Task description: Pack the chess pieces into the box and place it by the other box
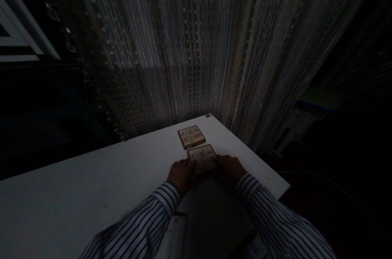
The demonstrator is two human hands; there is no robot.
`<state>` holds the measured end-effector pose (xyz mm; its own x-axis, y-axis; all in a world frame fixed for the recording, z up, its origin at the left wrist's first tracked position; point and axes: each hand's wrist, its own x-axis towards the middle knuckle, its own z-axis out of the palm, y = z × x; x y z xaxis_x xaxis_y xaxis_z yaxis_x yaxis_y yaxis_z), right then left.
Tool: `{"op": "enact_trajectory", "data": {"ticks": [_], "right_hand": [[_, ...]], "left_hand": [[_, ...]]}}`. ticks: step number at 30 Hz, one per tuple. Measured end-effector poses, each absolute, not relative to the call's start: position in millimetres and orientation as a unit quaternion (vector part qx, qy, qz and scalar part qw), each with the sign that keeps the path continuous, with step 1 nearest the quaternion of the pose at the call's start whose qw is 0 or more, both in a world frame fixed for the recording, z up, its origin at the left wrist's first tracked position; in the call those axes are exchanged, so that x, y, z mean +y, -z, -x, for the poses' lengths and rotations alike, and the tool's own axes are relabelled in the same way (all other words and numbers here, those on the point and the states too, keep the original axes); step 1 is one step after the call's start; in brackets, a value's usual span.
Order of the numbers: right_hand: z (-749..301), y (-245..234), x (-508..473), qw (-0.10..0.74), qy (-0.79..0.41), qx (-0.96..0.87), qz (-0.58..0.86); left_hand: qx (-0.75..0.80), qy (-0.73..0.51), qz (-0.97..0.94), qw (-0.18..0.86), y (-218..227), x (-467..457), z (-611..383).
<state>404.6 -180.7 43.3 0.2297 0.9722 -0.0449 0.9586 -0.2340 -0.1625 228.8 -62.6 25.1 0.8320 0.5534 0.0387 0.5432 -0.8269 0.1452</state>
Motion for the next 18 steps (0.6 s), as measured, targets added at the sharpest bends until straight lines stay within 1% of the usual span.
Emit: {"op": "enact_trajectory", "data": {"ticks": [10, 18], "right_hand": [[-404.0, -47.0, -180.5, 0.065, -0.074, -0.624, 0.776], [-410.9, -39.8, -184.0, 0.085, -0.083, -0.615, 0.779]], "left_hand": [[0.291, -0.032, -0.953, 0.073, -35.6, -64.5, -227.4], [0.284, -0.033, -0.955, 0.080, -34.1, -63.7, -223.9]]}}
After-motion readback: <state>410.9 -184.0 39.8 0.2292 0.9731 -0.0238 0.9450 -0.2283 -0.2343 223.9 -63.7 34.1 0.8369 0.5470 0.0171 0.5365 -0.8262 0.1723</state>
